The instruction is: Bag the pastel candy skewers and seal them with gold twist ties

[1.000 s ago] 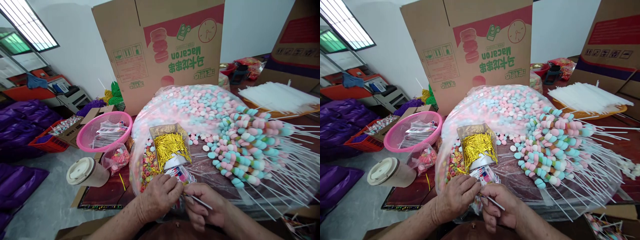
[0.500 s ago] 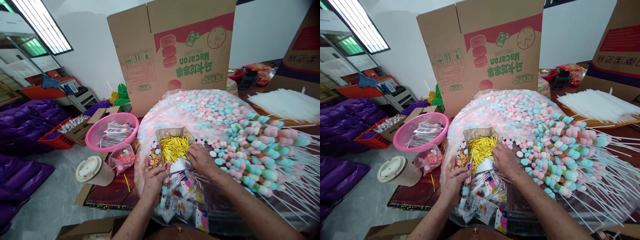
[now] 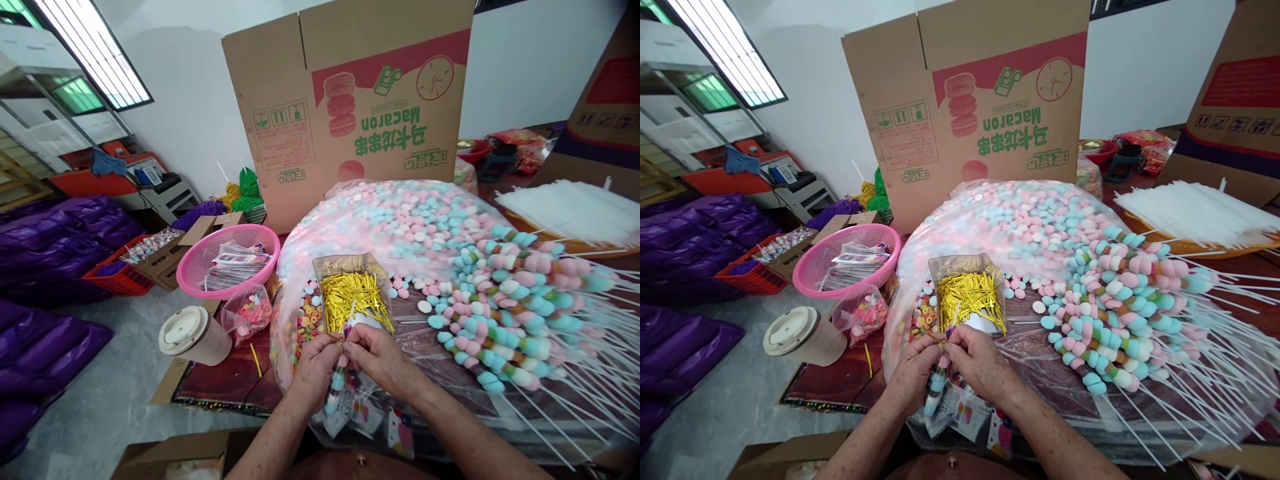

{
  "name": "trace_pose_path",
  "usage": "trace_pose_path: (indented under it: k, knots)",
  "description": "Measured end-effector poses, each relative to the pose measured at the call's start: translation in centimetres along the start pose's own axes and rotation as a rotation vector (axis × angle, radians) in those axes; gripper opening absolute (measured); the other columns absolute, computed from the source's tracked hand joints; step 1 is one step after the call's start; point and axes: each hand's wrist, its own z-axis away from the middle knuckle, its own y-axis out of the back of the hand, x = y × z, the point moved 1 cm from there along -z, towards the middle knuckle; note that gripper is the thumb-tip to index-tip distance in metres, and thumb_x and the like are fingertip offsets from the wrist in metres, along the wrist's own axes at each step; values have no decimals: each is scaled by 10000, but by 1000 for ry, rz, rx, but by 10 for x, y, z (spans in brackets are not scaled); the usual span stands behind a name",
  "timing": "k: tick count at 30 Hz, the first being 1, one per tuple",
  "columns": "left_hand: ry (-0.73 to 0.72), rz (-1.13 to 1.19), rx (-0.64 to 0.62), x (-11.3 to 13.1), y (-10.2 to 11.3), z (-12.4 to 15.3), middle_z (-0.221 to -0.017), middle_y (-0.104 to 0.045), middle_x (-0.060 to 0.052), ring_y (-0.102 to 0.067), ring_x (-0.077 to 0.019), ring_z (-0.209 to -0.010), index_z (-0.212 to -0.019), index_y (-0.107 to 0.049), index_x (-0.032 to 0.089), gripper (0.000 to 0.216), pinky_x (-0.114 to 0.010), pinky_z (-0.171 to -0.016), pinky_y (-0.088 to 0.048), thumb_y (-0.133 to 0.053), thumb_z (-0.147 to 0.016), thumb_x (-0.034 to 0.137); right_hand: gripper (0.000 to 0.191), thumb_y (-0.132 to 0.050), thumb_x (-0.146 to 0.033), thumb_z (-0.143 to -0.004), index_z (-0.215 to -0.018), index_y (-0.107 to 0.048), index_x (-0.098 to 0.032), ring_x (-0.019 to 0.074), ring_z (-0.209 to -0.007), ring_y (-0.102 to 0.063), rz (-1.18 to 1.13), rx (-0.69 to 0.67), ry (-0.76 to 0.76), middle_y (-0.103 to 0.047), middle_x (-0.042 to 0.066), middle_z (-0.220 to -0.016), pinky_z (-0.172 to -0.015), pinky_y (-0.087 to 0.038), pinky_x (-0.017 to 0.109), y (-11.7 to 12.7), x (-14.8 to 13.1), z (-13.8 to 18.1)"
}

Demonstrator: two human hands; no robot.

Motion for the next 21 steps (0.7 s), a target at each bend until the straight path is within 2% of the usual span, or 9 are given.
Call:
trace_pose_path:
  k: [3, 6, 8, 10, 13, 15, 18, 19, 21]
  knots:
    - [-55, -56, -64, -4, 8, 4, -568, -494, 30, -444, -100, -559, -702, -582, 153, 210, -213, -558, -362, -598, -681, 361, 171, -488, -263, -757, -602, -450, -199, 117, -530, -510, 20, 4, -35, -601, -5, -583, -487, -383, 221, 2, -2, 1]
    - [-124, -85, -173, -7, 11, 6, -628, -502, 12, -452, -104, -612, -690, -582, 149, 276, -225, -613, -381, -568, -751, 418, 191, -480, -262, -755, -579, -438, -203, 111, -493, -474, 94, 46, -29, -570, -15, -540, -460, -348, 216, 1, -4, 3]
    - [-168, -81, -167, -8, 10, 6, -630, -504, 10, -459, -108, -637, -663, -588, 148, 269, -233, -652, -388, -576, -766, 396, 194, -479, -254, -758, -574, -444, -201, 112, -505, -465, 155, 87, -1, -553, -18, -537, -479, -345, 220, 0, -4, 4]
    - [-185, -36, -108, -8, 9, 5, -597, -501, 17, -461, -104, -623, -639, -604, 148, 247, -233, -650, -389, -615, -744, 370, 165, -501, -267, -757, -614, -460, -199, 119, -525, -480, 156, 139, 3, -553, -19, -550, -498, -355, 224, -1, -2, 6]
    - [-128, 107, -72, -3, 7, 5, -548, -520, 23, -470, -88, -568, -638, -642, 141, 205, -224, -614, -392, -679, -689, 337, 139, -534, -330, -772, -759, -508, -194, 119, -496, -482, 94, 164, -21, -539, -37, -541, -466, -346, 216, 1, -1, 11]
    - [33, 212, -143, 1, 8, 6, -516, -549, 11, -502, -94, -525, -645, -659, 125, 206, -237, -585, -408, -737, -614, 313, 152, -507, -334, -816, -796, -549, -189, 119, -522, -489, 165, 90, 79, -554, -25, -575, -489, -352, 219, 5, -6, 17]
    - [295, 312, -339, 8, 9, 9, -511, -597, -29, -561, -138, -482, -665, -664, 91, 302, -267, -535, -435, -807, -479, 281, 229, -452, -292, -874, -732, -597, -185, 122, -616, -521, 333, -62, 338, -595, 4, -661, -585, -381, 231, 14, -21, 25]
    - [334, 336, -396, 10, 9, 10, -538, -616, -38, -573, -147, -478, -720, -668, 88, 353, -271, -523, -441, -818, -453, 263, 244, -449, -292, -881, -731, -610, -187, 122, -628, -533, 329, -130, 369, -607, 4, -674, -598, -390, 229, 16, -25, 26]
    - [332, 381, -446, 13, 7, 12, -600, -640, -32, -587, -152, -480, -909, -648, 113, 514, -266, -505, -446, -825, -438, 218, 268, -444, -319, -888, -740, -623, -187, 117, -608, -556, 220, -284, 318, -627, -3, -663, -573, -406, 217, 21, -30, 25]
